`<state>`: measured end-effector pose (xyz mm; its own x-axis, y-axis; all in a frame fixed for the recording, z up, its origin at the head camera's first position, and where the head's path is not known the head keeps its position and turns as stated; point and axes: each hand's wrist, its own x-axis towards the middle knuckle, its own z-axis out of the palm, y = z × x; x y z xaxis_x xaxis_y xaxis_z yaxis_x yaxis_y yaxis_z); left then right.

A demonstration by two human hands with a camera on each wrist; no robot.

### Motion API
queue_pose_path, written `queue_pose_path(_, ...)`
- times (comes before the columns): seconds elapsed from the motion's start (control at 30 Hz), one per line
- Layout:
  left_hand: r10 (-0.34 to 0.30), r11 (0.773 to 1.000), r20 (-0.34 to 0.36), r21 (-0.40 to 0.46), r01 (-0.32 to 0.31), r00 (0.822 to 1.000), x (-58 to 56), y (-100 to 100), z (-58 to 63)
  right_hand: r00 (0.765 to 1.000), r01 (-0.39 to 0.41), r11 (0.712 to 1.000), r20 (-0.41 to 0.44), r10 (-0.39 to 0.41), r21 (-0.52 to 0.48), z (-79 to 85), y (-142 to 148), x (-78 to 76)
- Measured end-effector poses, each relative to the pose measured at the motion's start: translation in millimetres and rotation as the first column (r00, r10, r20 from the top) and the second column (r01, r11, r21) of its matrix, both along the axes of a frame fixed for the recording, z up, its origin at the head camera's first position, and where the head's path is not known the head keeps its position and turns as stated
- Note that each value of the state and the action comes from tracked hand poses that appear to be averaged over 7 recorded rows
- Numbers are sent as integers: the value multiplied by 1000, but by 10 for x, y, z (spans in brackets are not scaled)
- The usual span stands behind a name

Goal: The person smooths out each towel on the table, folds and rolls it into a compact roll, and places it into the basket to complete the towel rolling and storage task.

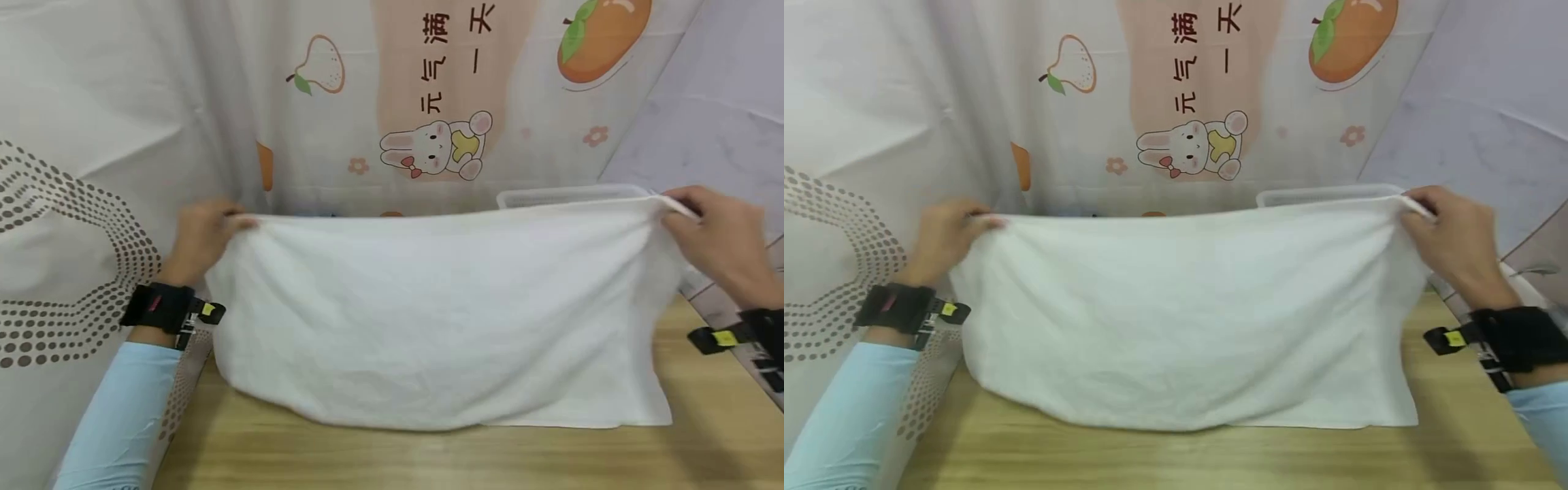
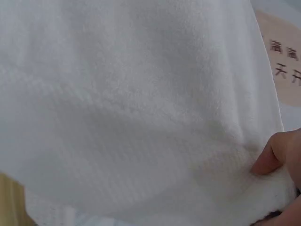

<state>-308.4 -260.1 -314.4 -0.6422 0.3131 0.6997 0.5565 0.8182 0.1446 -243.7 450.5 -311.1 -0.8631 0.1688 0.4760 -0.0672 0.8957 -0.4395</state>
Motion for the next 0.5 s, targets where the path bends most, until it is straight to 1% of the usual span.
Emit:
queue_pose_path(0.03,-28,999,91,-34,31,995,-44,-8,-99,999,-30,999,40,29,36,-100,5,-34)
queue_pose_path(0.07,-38,997,167,-54,47,985,-71,-16,-177,998,-57,997,37,55,56,-191,7,-55)
queue_pose_path(0.1,-40,996,223,-67,56,974,-81,-29,-243,996,-88,994,30,86,60,-272,3,-74)
queue_pose_path(0.13,-41,995,263,-74,63,964,-74,-37,-286,993,-118,991,30,116,61,-335,1,-76)
queue_pose_path(0.17,-47,994,271,-82,71,962,-68,-43,-312,990,-139,988,30,138,63,-378,-3,-72)
queue_pose_path(0.2,-51,994,261,-83,75,964,-56,-44,-319,988,-151,987,24,150,63,-408,-8,-68)
queue_pose_path(0.23,-49,994,232,-84,71,971,-48,-49,-320,988,-157,985,18,156,65,-427,-13,-55)
queue_pose_path(0.33,-42,996,106,-78,51,993,-23,-54,-280,987,-160,982,15,159,99,-433,-28,0)
queue_pose_path(0.4,-56,996,48,-70,59,997,12,-59,-259,988,-155,981,36,152,117,-428,-20,49)
queue_pose_path(0.43,-71,995,31,-73,73,997,39,-69,-265,987,-160,979,54,154,125,-433,-9,81)
queue_pose_path(0.5,-102,991,69,-84,108,992,131,-96,-299,980,-191,970,93,178,153,-481,57,150)
